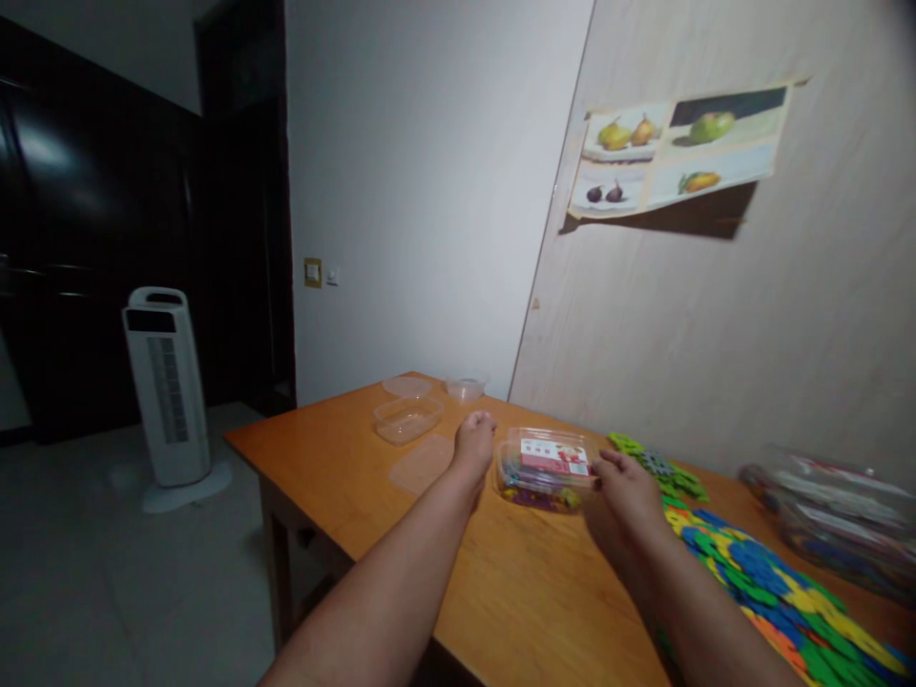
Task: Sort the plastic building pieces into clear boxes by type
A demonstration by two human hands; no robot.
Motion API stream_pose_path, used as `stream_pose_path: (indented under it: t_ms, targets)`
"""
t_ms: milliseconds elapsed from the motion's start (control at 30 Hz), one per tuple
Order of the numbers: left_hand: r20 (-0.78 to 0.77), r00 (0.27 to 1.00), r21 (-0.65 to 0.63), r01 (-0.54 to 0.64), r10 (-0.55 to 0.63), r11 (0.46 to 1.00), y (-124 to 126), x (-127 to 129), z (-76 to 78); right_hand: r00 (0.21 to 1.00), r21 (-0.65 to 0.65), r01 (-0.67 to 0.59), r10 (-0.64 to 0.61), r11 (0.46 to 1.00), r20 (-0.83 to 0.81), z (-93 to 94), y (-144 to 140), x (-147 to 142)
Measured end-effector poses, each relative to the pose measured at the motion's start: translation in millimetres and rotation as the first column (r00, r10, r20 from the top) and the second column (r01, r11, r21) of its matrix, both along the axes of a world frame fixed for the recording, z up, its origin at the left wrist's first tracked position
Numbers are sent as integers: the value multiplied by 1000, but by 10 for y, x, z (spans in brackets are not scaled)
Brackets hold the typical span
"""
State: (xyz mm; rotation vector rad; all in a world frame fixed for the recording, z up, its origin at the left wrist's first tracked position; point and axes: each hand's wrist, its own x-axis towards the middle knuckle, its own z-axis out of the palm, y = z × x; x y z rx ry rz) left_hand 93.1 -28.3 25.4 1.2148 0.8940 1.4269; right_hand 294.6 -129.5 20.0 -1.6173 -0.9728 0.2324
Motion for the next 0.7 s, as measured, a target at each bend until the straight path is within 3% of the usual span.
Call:
stream_pose_path:
  t_ms: [67,200,400,700]
  targets:
    - [-68,997,-42,-38,35,998,78,8,-126,998,-28,41,-39,999,56,-112,22,88]
    - [-145,987,-92,50,-63,995,101,-28,-269,984,-83,73,-59,994,166,-241,38,124]
    - [-157,963,-198,187,-219,962,23,-65,-262,970,-128,69,-37,989,239,-319,143,93]
    - [-146,956,-157,230,-253,960,-56,-32,-263,980,-123,81,-56,989,192,-372,203,114]
